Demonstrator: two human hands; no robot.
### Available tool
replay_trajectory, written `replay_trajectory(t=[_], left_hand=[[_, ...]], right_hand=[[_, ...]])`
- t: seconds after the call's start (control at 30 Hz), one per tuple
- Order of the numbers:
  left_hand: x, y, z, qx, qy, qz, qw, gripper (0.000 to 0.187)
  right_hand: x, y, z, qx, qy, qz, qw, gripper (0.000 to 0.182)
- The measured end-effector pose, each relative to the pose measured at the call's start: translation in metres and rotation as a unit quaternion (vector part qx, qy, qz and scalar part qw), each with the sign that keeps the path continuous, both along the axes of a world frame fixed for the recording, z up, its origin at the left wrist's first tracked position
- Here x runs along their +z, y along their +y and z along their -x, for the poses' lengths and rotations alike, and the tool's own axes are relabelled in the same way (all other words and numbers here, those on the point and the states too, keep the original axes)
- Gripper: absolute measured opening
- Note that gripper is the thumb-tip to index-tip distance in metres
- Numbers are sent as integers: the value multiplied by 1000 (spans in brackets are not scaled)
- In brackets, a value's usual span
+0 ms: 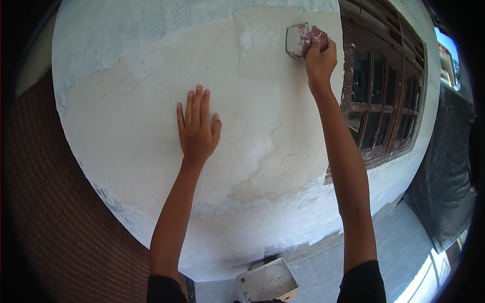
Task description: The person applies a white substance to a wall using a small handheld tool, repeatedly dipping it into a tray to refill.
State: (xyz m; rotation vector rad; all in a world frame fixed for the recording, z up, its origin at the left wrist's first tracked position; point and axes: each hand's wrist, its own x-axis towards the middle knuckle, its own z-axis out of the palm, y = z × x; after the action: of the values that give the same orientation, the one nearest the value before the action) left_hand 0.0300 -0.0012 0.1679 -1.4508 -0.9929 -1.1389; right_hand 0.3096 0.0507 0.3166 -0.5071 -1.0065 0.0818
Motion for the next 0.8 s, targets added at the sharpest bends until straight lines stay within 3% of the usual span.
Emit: replay_trajectory(t=[0.1,0.17,0.27,0.37,0.4,0.5,0.53,0.6,0.67,0.7,0.8], left_hand=[[-1,1,-2,3,-3,-1,1000,59],[-1,2,-3,1,-5,-2,1000,59],[-2,2,-5,6,-6,-4,1000,59],[-2,1,-4,0,-12,0,1000,59],[-3,0,-2,-1,-9,6,1000,59],[-8,0,1,1,-4,12,1000,59],[-9,1,2,5,-3,15,1000,59],[-11,0,-1,11,-9,17,1000,60],[-12,1,-6,17,-15,19,1000,60],[-12,1,-10,18,-24,15,999,60],[-16,2,-16,18,-35,10,999,61]], right_hand=[[0,20,-28,-38,86,-19,995,36],[-10,7,-24,61,96,-46,992,34],[-25,-15,17,111,-44,-62,991,34],[-36,-22,44,-39,-219,-96,970,39],[-37,-20,41,-39,-218,-96,970,39],[-32,0,15,-65,-80,-17,995,39],[-30,10,-1,13,-10,-11,1000,38],[-32,9,-28,-58,72,17,996,35],[-34,10,-40,-12,144,-21,989,33],[-35,5,-37,-12,143,-21,989,33],[-44,-28,2,140,35,-64,987,33]])
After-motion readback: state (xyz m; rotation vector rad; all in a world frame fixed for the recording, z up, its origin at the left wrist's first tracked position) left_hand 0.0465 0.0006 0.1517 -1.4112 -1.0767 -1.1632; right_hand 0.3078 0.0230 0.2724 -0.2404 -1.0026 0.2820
